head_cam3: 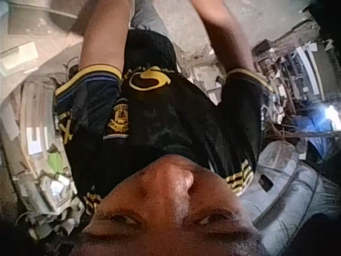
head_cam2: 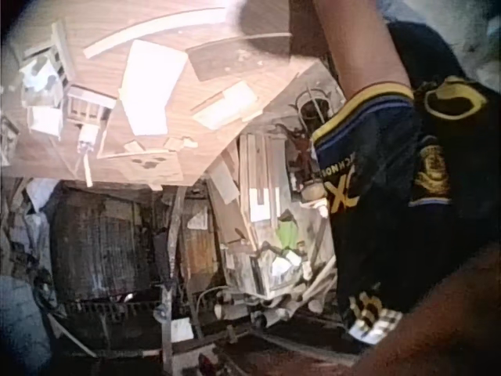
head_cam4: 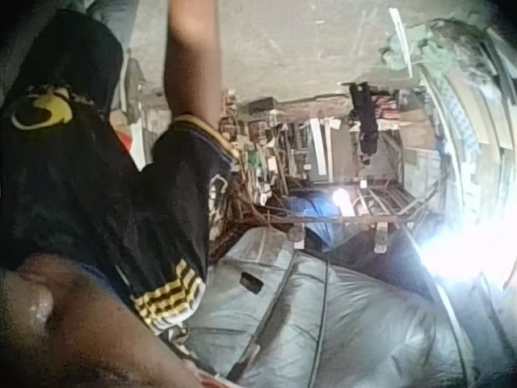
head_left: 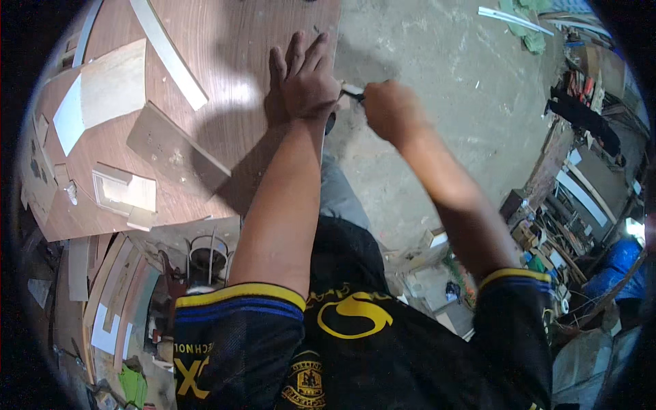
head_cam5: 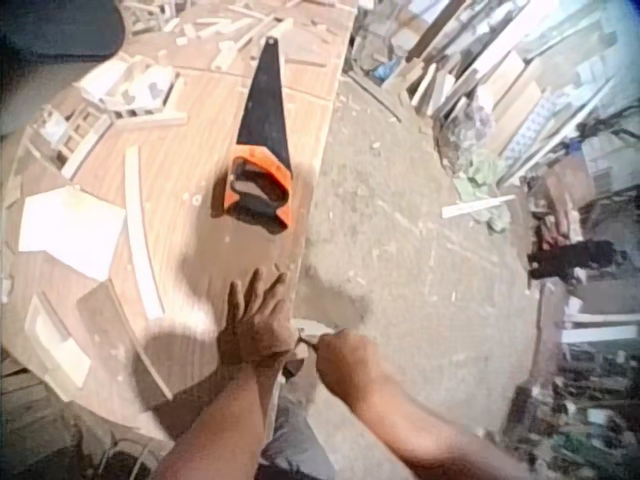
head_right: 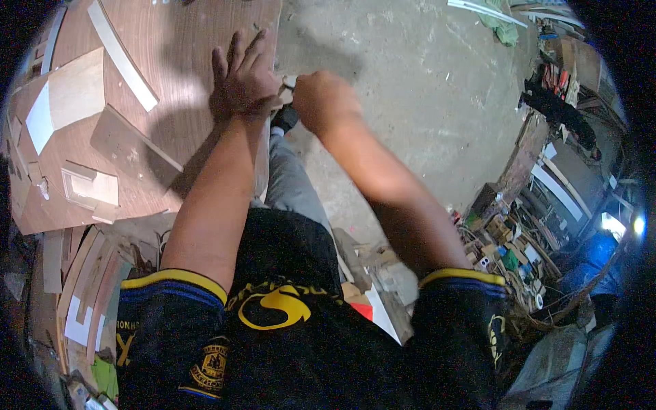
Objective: Assembling and gluing pieces of a small wooden model house structure.
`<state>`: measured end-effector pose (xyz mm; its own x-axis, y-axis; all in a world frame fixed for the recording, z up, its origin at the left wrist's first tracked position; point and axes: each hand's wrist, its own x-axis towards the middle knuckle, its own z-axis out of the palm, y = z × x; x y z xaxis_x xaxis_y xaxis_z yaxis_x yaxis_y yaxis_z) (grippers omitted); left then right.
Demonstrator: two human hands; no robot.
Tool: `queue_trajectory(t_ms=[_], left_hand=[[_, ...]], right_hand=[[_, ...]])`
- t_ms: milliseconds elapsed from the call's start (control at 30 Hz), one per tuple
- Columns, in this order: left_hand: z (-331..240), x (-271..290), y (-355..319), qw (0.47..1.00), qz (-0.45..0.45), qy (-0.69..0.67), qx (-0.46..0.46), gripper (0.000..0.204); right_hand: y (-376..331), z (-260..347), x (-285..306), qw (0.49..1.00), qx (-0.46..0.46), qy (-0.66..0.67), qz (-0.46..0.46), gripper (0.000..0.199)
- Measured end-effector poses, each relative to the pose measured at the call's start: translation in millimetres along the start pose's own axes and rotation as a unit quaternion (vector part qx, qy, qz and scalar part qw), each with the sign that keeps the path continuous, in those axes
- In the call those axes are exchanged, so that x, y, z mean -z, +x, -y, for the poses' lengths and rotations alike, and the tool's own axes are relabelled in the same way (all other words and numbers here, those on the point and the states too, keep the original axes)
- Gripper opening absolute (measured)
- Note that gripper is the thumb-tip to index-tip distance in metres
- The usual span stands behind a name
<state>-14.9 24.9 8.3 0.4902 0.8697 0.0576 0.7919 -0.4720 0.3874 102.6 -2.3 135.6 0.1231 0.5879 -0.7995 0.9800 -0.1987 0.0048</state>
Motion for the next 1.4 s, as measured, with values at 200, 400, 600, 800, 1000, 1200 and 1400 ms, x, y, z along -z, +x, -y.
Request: queue_trajectory(t_ms=[200, 400, 600, 800, 1000, 1200, 1400], left_hand=[[-5, -5, 6, 0.995, -0.094, -0.035, 0.013, 0.038], [-3, -2, 5, 0.993, -0.100, -0.061, 0.011, 0.042], [0, -10, 1, 0.996, -0.059, -0.068, 0.000, 0.059], [-3, -17, 3, 0.990, -0.129, -0.046, 0.016, 0.040], [-2, -11, 7, 0.992, -0.122, -0.037, 0.009, 0.044], [-2, -6, 6, 0.996, -0.082, -0.040, 0.002, 0.050], [0, -19, 8, 0.990, -0.125, -0.059, 0.004, 0.042]], right_hand=[[2, -2, -9, 0.998, 0.055, -0.004, -0.013, 0.024], [2, 7, 1, 0.997, 0.040, 0.001, -0.071, 0.021], [-1, 13, 1, 0.998, 0.038, 0.016, -0.046, 0.025], [-7, 7, 2, 0.996, 0.015, 0.022, -0.081, 0.019], [-4, 8, 16, 0.999, 0.012, -0.047, -0.017, 0.023], [-2, 13, 20, 1.000, 0.013, -0.010, -0.005, 0.023], [15, 7, -21, 0.996, 0.008, 0.063, -0.062, 0.023]])
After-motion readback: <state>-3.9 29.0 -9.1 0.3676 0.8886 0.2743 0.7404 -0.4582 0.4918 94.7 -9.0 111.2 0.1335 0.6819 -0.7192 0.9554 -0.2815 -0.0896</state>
